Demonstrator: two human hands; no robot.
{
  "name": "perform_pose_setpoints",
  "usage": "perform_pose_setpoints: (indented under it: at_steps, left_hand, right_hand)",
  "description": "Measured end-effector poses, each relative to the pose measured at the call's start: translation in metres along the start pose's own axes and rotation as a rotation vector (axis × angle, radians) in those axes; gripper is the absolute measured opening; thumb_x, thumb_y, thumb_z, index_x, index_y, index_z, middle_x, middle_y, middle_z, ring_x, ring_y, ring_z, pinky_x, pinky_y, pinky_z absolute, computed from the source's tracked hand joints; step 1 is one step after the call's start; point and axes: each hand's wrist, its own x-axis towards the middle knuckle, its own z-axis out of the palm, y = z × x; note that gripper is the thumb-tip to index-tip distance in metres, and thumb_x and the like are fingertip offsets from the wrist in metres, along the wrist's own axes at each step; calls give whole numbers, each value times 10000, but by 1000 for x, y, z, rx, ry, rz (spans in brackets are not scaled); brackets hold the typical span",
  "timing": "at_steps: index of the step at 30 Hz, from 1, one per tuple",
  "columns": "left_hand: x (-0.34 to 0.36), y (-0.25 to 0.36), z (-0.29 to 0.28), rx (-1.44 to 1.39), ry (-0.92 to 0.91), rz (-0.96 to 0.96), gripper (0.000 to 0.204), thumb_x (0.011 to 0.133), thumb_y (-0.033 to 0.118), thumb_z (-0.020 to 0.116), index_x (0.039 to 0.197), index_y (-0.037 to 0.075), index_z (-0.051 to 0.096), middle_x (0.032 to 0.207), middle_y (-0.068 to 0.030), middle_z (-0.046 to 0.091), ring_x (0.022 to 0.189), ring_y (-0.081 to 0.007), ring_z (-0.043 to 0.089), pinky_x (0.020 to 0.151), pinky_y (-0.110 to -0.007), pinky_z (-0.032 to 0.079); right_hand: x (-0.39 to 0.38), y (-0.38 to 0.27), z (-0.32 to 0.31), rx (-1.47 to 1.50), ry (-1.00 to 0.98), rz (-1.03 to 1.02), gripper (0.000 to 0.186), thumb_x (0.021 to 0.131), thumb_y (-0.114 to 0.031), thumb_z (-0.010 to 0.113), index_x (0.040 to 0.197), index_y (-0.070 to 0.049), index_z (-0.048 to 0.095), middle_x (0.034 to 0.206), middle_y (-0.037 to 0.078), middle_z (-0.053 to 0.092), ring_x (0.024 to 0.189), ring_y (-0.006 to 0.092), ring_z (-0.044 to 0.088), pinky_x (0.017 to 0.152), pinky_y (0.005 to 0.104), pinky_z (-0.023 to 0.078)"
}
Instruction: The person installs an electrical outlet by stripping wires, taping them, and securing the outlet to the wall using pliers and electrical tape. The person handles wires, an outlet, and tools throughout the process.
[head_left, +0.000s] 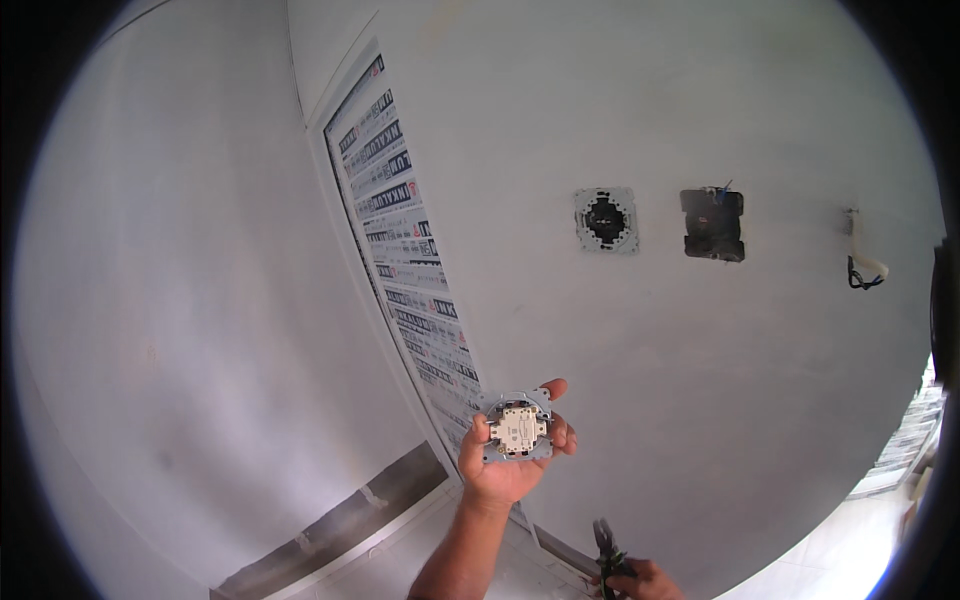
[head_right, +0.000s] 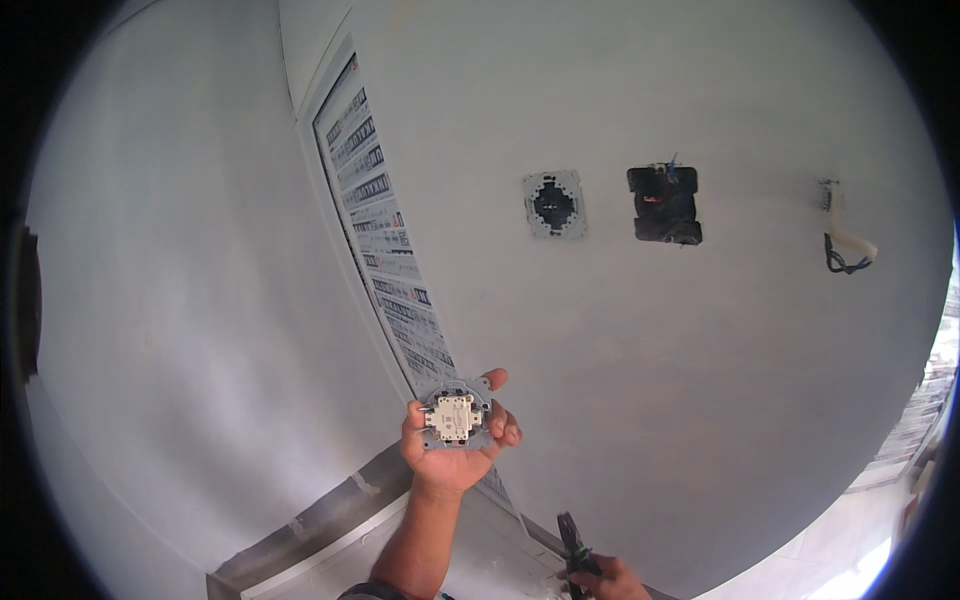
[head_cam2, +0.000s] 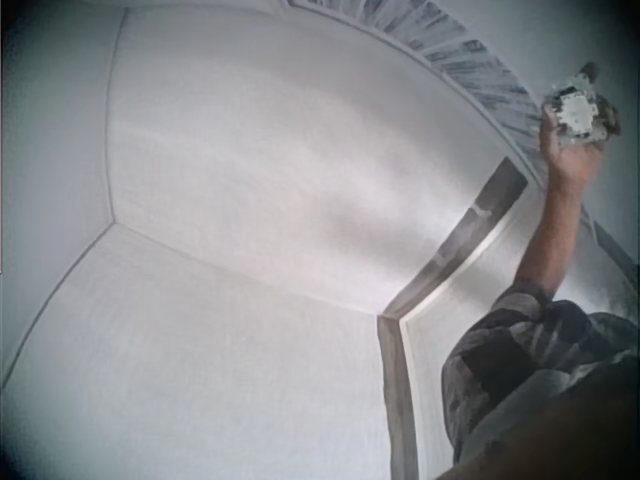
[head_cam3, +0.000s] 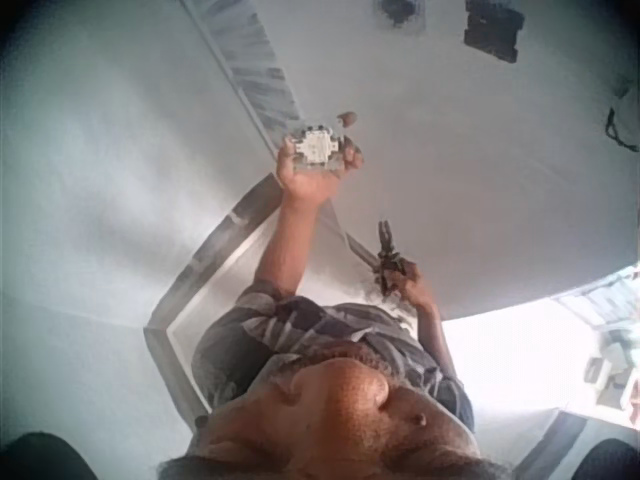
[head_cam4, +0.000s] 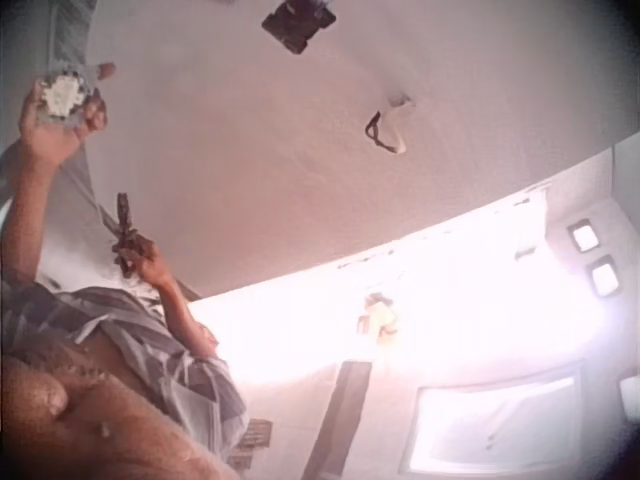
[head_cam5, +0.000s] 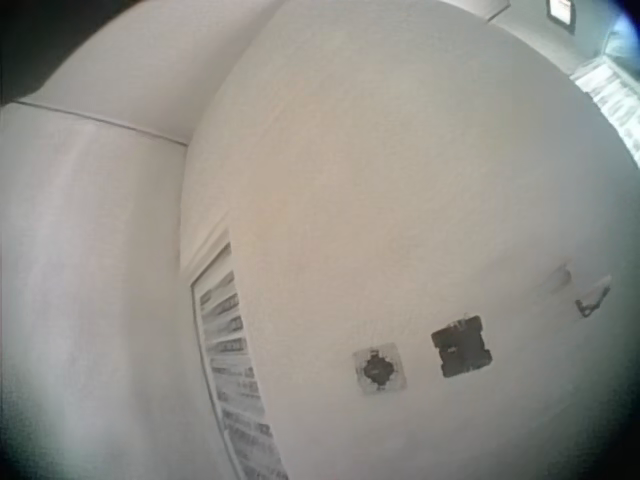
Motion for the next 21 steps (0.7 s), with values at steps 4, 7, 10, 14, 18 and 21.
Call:
perform_pose_setpoints:
  at_steps: [4, 7, 10, 14, 18, 21]
  left_hand:
    - [-9, -9, -7, 2, 129, 7, 1052, 924, 765, 505, 1542, -80, 400, 1027, -153, 693, 1042, -339, 629, 939, -449, 449]
    - [-17, -4, -10, 99, 103, -17, 1033, 916, 762, 524, 1542, -53, 418, 1050, -140, 699, 1049, -332, 634, 940, -447, 467]
    - [-21, -3, -12, 189, 205, -31, 1014, 902, 753, 559, 1519, -44, 450, 1063, -129, 703, 1054, -314, 637, 912, -434, 491]
    - [-18, -15, -15, 197, 338, -8, 999, 871, 739, 611, 1484, -40, 490, 1085, -96, 694, 1006, -246, 636, 853, -392, 499]
    - [-11, -4, -13, 249, 328, -52, 998, 879, 710, 629, 1471, -78, 477, 1093, -106, 665, 980, -214, 608, 812, -349, 478]
    - [-7, 5, -7, 287, 341, -29, 986, 889, 686, 635, 1470, -92, 464, 1105, -125, 652, 978, -216, 606, 811, -336, 476]
  right_hand:
    - [-7, 74, -18, -398, 106, 132, 289, 945, -177, 661, 1148, 27, 695, 871, 103, 724, 761, 199, 681, 620, 336, 542]
    - [-10, 149, -42, -418, 122, 136, 305, 920, -189, 673, 1143, 18, 700, 869, 119, 729, 752, 213, 686, 620, 353, 544]
    - [-19, 238, -65, -416, 167, 162, 322, 895, -201, 686, 1138, 9, 704, 868, 136, 734, 743, 228, 691, 620, 369, 546]
    - [-49, 352, -77, -394, 232, 185, 345, 862, -218, 702, 1132, -3, 710, 866, 157, 741, 732, 248, 697, 620, 391, 549]
    - [-72, 413, -69, -358, 281, 106, 369, 828, -234, 718, 1125, -15, 716, 864, 179, 748, 720, 268, 704, 620, 413, 552]
    - [-67, 439, -87, -659, 100, 33, 1110, 726, -265, 847, 1657, -154, 253, 1053, 209, 760, 936, 322, 744, 837, 458, 586]
